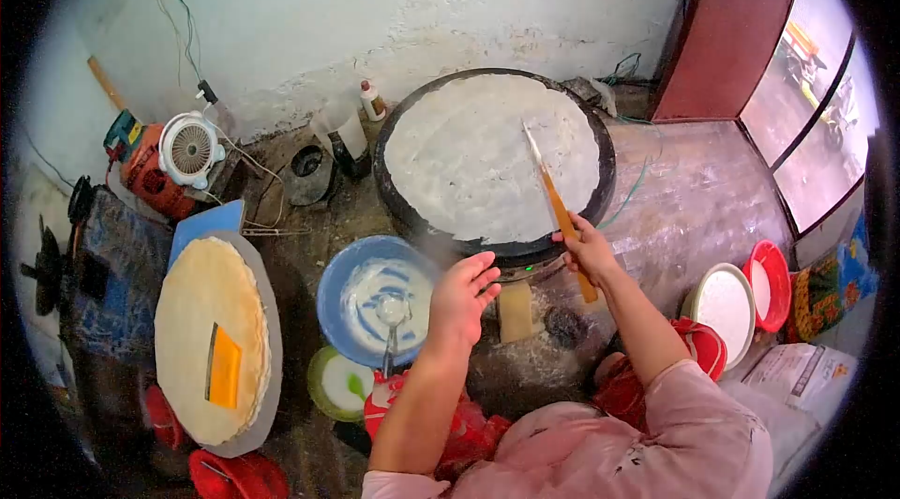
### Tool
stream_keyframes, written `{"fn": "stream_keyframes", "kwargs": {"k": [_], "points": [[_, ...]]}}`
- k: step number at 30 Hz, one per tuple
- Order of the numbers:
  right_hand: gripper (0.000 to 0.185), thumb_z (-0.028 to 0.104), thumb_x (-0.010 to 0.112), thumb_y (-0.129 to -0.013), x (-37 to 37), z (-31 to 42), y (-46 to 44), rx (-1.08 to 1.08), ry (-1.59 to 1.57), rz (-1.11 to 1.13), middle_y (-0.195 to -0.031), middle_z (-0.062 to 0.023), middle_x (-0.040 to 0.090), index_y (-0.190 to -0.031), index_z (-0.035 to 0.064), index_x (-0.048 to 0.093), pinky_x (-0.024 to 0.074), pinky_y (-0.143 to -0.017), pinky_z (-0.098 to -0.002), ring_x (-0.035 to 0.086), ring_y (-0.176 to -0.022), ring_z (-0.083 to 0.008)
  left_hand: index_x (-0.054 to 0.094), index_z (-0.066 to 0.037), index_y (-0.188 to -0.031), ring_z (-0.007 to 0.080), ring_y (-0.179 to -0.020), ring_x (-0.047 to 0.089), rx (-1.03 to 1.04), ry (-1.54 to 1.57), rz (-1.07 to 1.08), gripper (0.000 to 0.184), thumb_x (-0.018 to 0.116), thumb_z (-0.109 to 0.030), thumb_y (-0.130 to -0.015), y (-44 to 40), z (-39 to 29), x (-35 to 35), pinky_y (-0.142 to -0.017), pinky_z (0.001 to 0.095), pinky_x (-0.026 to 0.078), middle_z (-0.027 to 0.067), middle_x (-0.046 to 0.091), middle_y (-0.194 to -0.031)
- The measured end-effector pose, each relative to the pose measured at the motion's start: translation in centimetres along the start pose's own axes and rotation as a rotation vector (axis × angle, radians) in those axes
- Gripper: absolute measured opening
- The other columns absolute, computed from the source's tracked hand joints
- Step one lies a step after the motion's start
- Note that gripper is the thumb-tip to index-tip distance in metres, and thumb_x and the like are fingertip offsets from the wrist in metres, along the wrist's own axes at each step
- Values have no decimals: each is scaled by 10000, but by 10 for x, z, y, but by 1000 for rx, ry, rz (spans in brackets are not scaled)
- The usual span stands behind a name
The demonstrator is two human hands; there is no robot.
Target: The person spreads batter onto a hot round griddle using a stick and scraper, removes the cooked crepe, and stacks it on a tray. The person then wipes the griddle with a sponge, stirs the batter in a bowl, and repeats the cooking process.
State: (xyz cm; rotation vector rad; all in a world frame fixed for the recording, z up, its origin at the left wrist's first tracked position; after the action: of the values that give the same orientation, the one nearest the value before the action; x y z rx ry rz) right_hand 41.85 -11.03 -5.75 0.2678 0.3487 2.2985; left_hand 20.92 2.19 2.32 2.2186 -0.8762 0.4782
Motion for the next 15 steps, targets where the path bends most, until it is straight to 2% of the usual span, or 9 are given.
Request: {"fn": "stream_keyframes", "kwargs": {"k": [1,4,7,9,11,12,13,15], "points": [[537,19,424,-887,-1,4,-7,-1,2,-1,-990,-123,581,-1381,114,236,429,-447,-258,516,-539,-132,532,-8,-1090,226,-987,517,0,1,2,330,534,-212,-831,0,0,0,-823,357,422,92,551,-1099],[461,132,363,-928,-3,15,-34,40,-43,-34,-799,-112,612,-1375,96,256,407,-414,-252,479,-486,-120,532,-6,-1092,227,-994,514,4,0,12,331,524,-213,-834,-1,0,0,-823,357,419,92,550,-1104],[455,135,346,-929,-6,20,-59,55,73,-60,-775,-126,610,-1373,88,256,395,-388,-256,471,-466,-128,534,-2,-1087,230,-992,515,-4,-5,8,328,518,-209,-833,-3,2,-1,-821,354,421,93,551,-1105],[456,133,328,-925,-9,19,-73,59,46,-77,-735,-129,604,-1375,111,256,388,-369,-266,461,-443,-139,537,-1,-1082,230,-985,520,-6,-3,-4,323,514,-205,-833,-2,0,-1,-814,351,427,94,553,-1100],[477,124,317,-923,-9,23,-82,108,170,-88,-736,-126,602,-1388,160,219,385,-402,-250,450,-457,-126,537,-2,-1083,230,-980,524,5,-4,-2,324,513,-205,-833,1,-3,0,-810,349,430,95,553,-1100],[434,153,327,-923,-12,22,-89,98,208,-145,-709,-119,598,-1356,172,308,398,-408,-255,454,-452,-123,537,-3,-1085,231,-975,527,14,-9,0,324,512,-205,-833,2,-4,0,-806,347,433,96,554,-1100],[434,153,327,-923,-14,20,-97,97,208,-144,-709,-119,598,-1356,172,308,398,-408,-255,454,-452,-123,537,-3,-1085,231,-975,527,15,-9,0,324,512,-205,-833,1,-4,-1,-806,347,433,96,554,-1100],[440,160,400,-879,-24,19,-116,-42,586,-186,-730,-159,610,-1317,138,372,480,-527,-361,590,-574,-242,533,-1,-1091,232,-969,532,9,-10,-1,330,512,-205,-833,0,-4,-2,-797,342,438,100,553,-1103]]}}
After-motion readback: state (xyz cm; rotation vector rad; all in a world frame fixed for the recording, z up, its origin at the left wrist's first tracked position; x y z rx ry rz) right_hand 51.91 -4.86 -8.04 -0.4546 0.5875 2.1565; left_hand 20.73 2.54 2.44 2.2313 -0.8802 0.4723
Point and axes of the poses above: each hand's wrist, its own y-axis away from the middle knuckle, its own x-axis out of the palm, z = x × y, the point moved 5 cm from there along -y, towards the middle knuckle
